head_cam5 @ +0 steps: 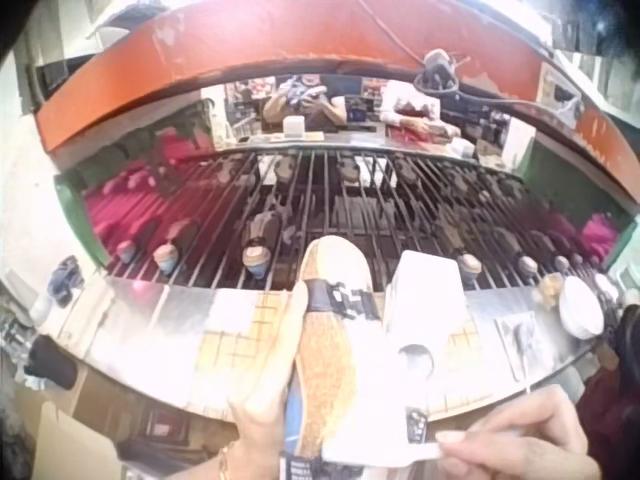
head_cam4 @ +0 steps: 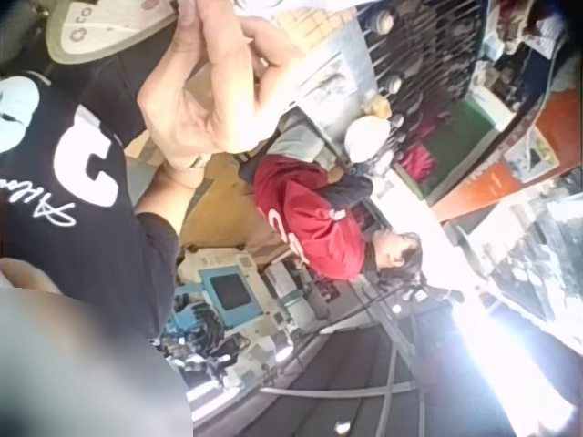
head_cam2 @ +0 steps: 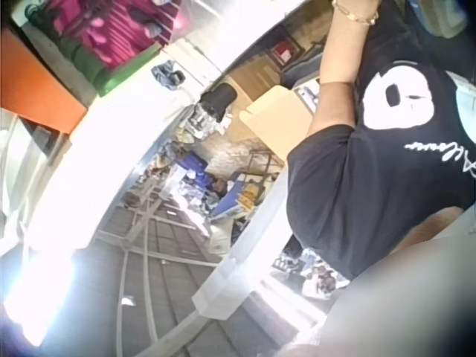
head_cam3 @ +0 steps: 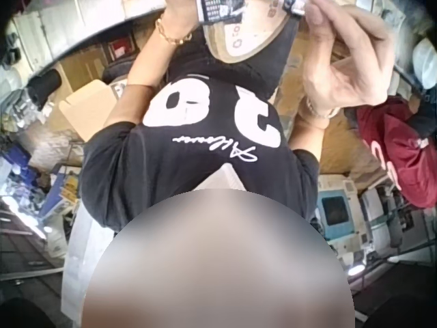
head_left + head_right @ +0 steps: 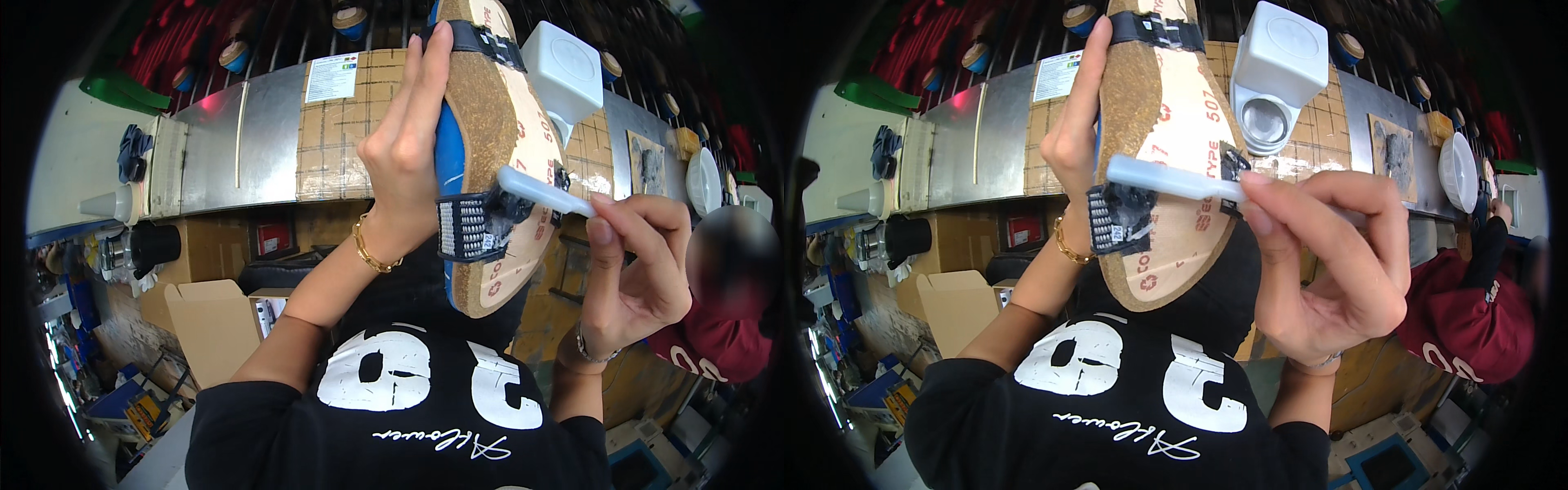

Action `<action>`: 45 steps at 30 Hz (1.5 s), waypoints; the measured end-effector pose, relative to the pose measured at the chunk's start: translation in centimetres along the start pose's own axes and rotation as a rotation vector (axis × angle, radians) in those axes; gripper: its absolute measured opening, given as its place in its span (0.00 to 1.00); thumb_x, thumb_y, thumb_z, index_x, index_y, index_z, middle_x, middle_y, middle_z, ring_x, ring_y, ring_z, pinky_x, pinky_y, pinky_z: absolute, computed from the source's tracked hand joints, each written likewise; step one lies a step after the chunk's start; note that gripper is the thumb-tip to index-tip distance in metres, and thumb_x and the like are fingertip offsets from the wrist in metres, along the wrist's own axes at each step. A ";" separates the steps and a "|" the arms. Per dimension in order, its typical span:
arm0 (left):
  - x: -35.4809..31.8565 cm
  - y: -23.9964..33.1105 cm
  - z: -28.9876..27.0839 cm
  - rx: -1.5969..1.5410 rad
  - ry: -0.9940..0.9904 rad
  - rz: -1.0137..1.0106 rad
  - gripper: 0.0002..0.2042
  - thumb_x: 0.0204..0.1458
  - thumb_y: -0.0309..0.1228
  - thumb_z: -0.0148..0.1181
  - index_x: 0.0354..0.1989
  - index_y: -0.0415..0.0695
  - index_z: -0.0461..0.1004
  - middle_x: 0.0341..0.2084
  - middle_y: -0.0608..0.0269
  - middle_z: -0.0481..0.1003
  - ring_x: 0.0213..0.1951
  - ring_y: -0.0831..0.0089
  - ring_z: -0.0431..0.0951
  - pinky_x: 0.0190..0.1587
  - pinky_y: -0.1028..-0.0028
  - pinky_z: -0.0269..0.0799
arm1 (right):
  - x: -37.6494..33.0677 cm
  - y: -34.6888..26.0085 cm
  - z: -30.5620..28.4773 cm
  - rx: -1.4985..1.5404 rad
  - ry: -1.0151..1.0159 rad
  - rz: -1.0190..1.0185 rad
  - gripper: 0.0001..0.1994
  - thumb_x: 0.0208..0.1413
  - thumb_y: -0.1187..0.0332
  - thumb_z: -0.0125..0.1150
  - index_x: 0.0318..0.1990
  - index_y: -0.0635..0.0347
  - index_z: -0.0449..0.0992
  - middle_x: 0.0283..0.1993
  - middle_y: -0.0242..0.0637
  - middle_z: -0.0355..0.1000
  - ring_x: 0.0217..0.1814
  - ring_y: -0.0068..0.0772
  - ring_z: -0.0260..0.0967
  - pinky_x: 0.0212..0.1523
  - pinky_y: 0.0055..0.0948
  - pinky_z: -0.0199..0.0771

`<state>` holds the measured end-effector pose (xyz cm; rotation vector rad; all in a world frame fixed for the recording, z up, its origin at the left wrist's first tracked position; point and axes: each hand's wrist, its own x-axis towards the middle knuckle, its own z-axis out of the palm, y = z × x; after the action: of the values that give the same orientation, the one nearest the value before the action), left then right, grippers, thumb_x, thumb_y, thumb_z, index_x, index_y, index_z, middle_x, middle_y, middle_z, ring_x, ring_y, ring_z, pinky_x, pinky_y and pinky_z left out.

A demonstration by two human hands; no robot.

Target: The person holds a blue sandal and uses a small brush to apply black paint to the straps and edges. They repeatedly dip the brush into a white container and continue painting different sections of the sandal throughout the clip.

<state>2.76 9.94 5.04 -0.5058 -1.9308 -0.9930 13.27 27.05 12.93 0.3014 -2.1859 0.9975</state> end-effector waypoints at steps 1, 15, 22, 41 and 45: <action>0.0 0.0 -0.1 0.000 -0.007 -0.003 0.34 0.47 0.28 0.72 0.66 0.38 0.70 0.53 0.51 0.80 0.35 0.73 0.85 0.37 0.76 0.79 | 0.1 0.0 0.0 -0.005 0.009 -0.017 0.17 0.39 0.84 0.74 0.39 0.58 0.88 0.34 0.34 0.73 0.34 0.25 0.69 0.35 0.20 0.66; 0.2 0.9 -1.0 -0.142 -0.043 -0.024 0.36 0.44 0.28 0.72 0.66 0.33 0.68 0.55 0.35 0.75 0.58 0.42 0.76 0.50 0.61 0.80 | 0.2 1.2 -0.6 0.094 -0.012 -0.126 0.18 0.24 0.75 0.75 0.32 0.50 0.89 0.32 0.33 0.72 0.32 0.26 0.67 0.33 0.22 0.62; -0.2 0.3 -0.8 -0.036 -0.108 -0.018 0.35 0.48 0.32 0.74 0.66 0.37 0.70 0.51 0.50 0.81 0.37 0.73 0.85 0.38 0.75 0.80 | 1.6 2.4 -1.8 0.283 -0.287 -0.214 0.13 0.33 0.72 0.75 0.33 0.59 0.86 0.36 0.42 0.72 0.35 0.32 0.64 0.35 0.26 0.58; -2.6 -1.8 -2.4 -0.320 -0.327 -0.455 0.36 0.58 0.31 0.64 0.73 0.37 0.56 0.59 0.50 0.74 0.55 0.71 0.79 0.57 0.72 0.78 | -0.9 13.8 -0.2 -0.200 -0.140 0.354 0.07 0.57 0.71 0.69 0.41 0.60 0.86 0.32 0.35 0.76 0.35 0.25 0.71 0.37 0.26 0.63; -3.0 -2.1 -1.8 -0.329 -0.186 -0.456 0.33 0.52 0.36 0.71 0.68 0.42 0.69 0.58 0.53 0.77 0.48 0.68 0.84 0.48 0.72 0.81 | -2.0 14.8 0.4 -0.392 -0.207 0.126 0.06 0.56 0.69 0.69 0.39 0.57 0.87 0.30 0.34 0.73 0.30 0.32 0.68 0.36 0.31 0.60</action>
<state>3.87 7.38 2.09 -0.3538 -2.1082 -1.6221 7.54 36.62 2.96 0.0863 -2.5547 0.6005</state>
